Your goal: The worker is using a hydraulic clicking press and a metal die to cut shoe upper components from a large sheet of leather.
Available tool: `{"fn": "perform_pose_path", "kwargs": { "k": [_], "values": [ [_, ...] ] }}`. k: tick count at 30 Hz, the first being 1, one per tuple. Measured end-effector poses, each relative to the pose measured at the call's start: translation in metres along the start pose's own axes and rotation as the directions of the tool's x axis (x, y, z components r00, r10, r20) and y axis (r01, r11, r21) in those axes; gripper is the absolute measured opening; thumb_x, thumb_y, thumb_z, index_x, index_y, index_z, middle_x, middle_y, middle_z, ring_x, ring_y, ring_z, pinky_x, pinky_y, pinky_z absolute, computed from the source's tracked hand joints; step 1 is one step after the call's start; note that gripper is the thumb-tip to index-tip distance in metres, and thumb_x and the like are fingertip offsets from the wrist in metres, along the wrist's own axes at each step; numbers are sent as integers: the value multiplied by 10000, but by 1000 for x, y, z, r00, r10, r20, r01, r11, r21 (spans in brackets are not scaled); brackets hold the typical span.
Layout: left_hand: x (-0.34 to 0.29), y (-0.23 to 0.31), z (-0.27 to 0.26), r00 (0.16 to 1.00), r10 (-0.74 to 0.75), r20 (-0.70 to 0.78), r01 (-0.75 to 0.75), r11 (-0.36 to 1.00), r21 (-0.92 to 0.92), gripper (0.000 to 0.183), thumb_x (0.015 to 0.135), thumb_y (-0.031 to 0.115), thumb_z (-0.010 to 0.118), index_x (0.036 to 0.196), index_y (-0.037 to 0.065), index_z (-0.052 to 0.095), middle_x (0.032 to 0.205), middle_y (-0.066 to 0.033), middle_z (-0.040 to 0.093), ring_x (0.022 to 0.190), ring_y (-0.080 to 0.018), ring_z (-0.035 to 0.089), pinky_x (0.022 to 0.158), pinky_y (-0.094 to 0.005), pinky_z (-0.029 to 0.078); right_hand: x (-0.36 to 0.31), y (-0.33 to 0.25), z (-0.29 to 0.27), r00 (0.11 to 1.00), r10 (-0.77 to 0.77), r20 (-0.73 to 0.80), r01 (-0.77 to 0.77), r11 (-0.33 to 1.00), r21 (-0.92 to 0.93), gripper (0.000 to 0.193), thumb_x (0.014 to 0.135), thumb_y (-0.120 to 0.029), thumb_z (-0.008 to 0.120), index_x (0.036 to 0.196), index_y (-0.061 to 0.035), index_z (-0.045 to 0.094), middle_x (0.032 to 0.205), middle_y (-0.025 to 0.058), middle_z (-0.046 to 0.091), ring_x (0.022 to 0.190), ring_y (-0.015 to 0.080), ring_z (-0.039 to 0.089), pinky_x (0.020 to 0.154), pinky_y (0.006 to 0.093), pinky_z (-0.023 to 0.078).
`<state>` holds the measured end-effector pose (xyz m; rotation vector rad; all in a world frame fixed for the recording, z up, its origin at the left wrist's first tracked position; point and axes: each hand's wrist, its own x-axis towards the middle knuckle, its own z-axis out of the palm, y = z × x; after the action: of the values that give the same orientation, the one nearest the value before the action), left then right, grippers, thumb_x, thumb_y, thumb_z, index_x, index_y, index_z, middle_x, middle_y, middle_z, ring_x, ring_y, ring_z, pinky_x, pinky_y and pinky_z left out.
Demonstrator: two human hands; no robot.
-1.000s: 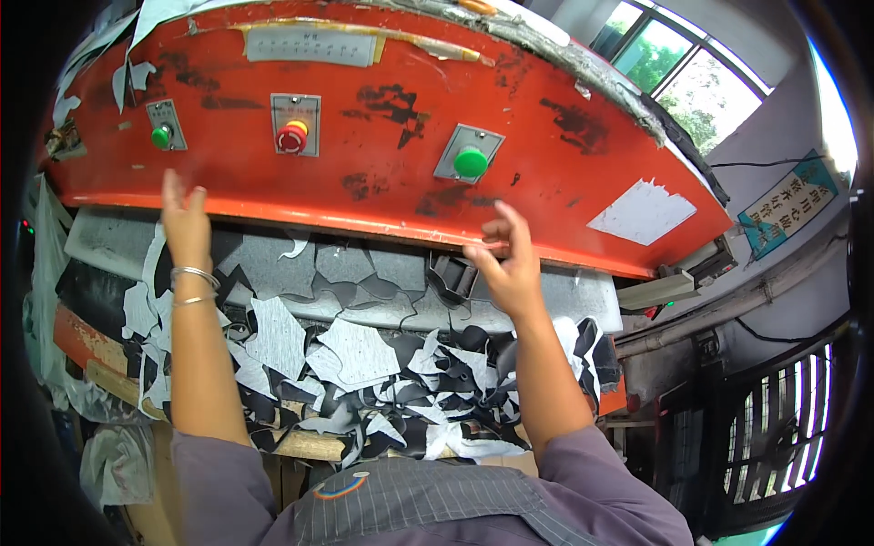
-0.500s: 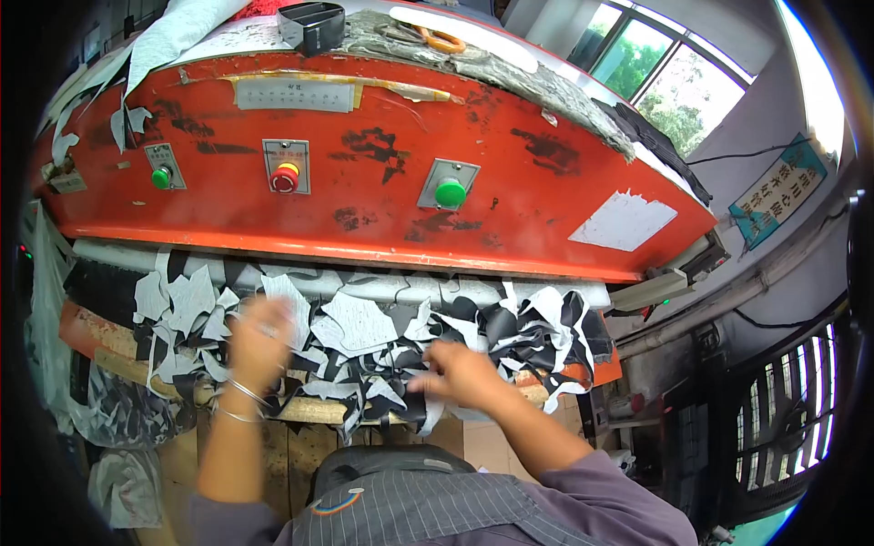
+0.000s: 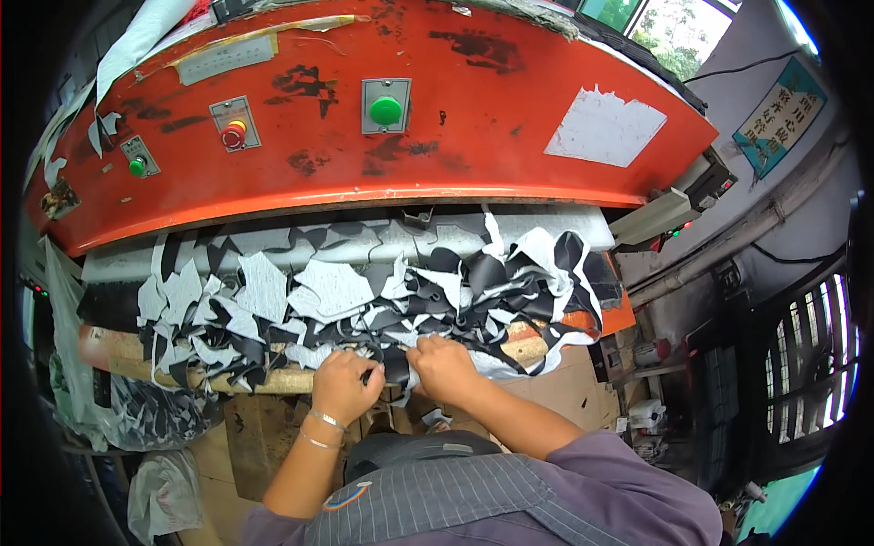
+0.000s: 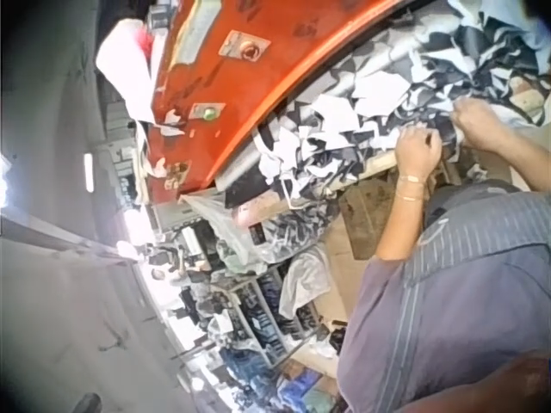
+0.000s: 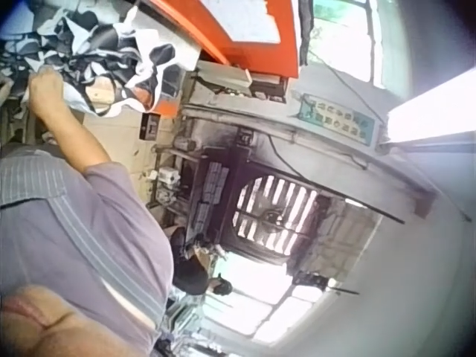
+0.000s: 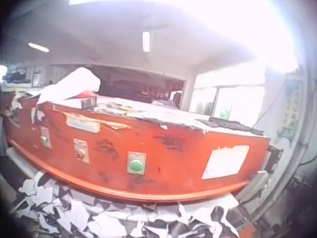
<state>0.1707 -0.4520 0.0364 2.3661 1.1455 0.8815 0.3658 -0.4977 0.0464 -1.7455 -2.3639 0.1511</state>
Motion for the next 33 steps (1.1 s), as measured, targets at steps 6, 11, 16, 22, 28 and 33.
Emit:
{"fn": "perform_pose_path", "kwargs": {
  "k": [6,11,16,22,28,33],
  "values": [
    [53,-6,-25,909,-83,409,91,996,-1,184,760,264,715,709,88,724,719,-113,663,705,-290,630,670,-368,505,66,60,-65,899,68,433,-268,867,420,486,762,-499,681,983,-66,687,897,184,670,934,374,632,793,445,503],
    [169,-24,35,966,169,196,-153,984,-94,211,810,220,659,931,48,664,1054,-128,643,980,-314,600,863,-408,470,197,133,-57,887,453,-90,-448,891,73,833,706,-653,678,1280,-77,501,1436,327,294,1253,457,368,922,489,478],
    [221,-48,84,983,95,155,-104,993,51,391,817,212,646,1149,11,606,1226,-155,592,1218,-319,503,1052,-442,369,253,173,-34,870,488,66,-492,857,151,680,666,-448,751,1165,-49,521,1236,214,489,1183,376,438,916,442,485],
    [246,-59,81,969,65,239,-69,998,8,428,831,240,643,1194,18,596,1284,-159,570,1252,-312,486,1049,-423,375,198,270,-29,923,321,-214,189,107,976,825,652,-283,773,1364,-84,406,1194,96,515,1148,231,482,1009,358,368],
    [281,-36,78,968,-176,179,191,979,-74,587,779,327,723,1219,-19,544,1242,-232,562,1161,-370,543,945,-403,461,139,282,-29,947,282,-152,276,-477,835,809,733,-338,688,1421,-93,339,1160,101,556,998,204,584,868,334,483],
    [317,-38,105,882,-462,94,461,887,35,675,713,337,809,1179,-50,512,1179,-260,552,1140,-384,552,927,-409,474,160,261,-46,920,331,-211,-104,724,682,691,653,-376,789,1247,-86,587,1172,149,544,1172,293,484,984,371,407]
  ]
}}
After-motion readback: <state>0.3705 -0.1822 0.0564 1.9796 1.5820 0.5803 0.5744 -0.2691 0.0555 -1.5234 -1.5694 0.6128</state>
